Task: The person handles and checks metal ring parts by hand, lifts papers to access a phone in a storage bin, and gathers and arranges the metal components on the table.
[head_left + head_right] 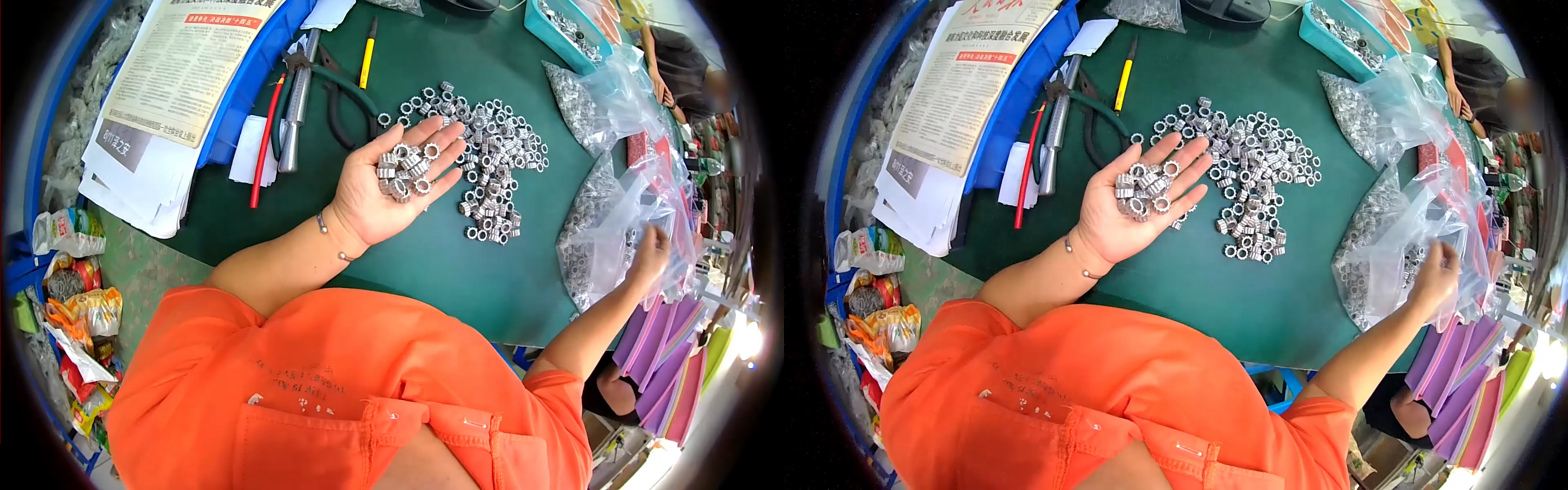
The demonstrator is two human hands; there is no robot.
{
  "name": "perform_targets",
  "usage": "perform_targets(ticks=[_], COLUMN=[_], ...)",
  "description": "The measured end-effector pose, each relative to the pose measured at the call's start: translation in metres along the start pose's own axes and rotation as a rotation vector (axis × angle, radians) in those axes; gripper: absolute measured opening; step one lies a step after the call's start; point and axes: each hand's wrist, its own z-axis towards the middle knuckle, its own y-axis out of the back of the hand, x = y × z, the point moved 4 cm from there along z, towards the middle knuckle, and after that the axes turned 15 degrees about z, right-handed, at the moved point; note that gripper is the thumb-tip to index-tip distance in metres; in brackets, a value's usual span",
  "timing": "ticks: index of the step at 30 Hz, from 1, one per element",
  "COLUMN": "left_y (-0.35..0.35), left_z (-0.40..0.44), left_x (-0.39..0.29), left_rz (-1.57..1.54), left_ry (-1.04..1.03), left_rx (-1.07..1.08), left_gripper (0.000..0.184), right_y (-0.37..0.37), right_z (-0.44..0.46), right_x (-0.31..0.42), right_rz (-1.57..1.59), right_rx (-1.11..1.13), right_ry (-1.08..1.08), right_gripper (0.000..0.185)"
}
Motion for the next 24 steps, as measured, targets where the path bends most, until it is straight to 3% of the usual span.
perform_targets(ticks=[2, 4, 5, 6, 8, 10, 12, 14, 15, 19, 20, 22, 24], left_y=[0.003, 0.007, 0.009, 0.008, -0.005, -0.011, -0.030, -0.054, -0.052, -0.046, -0.055, -0.057, -0.063], left_z=[0.002, 0.005, 0.007, 0.008, 0.011, 0.015, 0.010, 0.000, 0.001, -0.014, -0.025, -0.044, -0.074], left_x=[0.001, 0.001, 0.001, 0.001, 0.005, 0.015, 0.019, 0.028, 0.031, 0.030, 0.026, 0.007, -0.026], left_rz=[0.008, -0.016, 0.007, 0.034, 0.135, 0.604, 1.493, 2.059, 2.172, 2.183, 2.224, 2.092, 2.180], left_ry=[0.003, -0.010, -0.045, -0.080, -0.101, -0.330, -0.744, -1.116, -1.115, -1.110, -1.146, -1.225, -1.220], left_rx=[-0.002, -0.028, -0.072, -0.116, -0.171, -0.145, -0.121, 0.003, 0.069, 0.198, 0.185, 0.141, -0.050], left_gripper=[0.037, 0.034, 0.032, 0.030, 0.026, 0.023, 0.016, 0.023, 0.030, 0.023, 0.020, 0.020, 0.019], right_y=[-0.002, -0.003, -0.019, -0.039, -0.096, -0.137, -0.153, -0.149, -0.152, -0.158, -0.173, -0.178, -0.154], right_z=[-0.013, -0.046, -0.066, -0.092, -0.156, -0.219, -0.247, -0.255, -0.257, -0.243, -0.240, -0.223, -0.203], right_x=[0.006, 0.055, 0.068, 0.082, 0.119, 0.138, 0.163, 0.180, 0.187, 0.163, 0.150, 0.144, 0.154], right_rz=[-0.143, 0.046, 0.672, 0.961, 1.366, 1.743, 2.190, 2.010, 2.030, 1.686, 1.908, 1.788, 1.198], right_rx=[-0.104, -0.261, -0.161, -0.044, 0.523, 0.819, 0.899, 0.686, 0.721, 0.827, 0.851, 0.840, 0.700], right_ry=[0.306, 0.545, 0.421, 0.131, -0.399, -1.016, -1.221, -1.324, -1.328, -0.970, -1.182, -1.042, -0.551], right_gripper=[0.027, 0.023, 0.022, 0.024, 0.033, 0.038, 0.032, 0.027, 0.027, 0.042, 0.029, 0.024, 0.020])
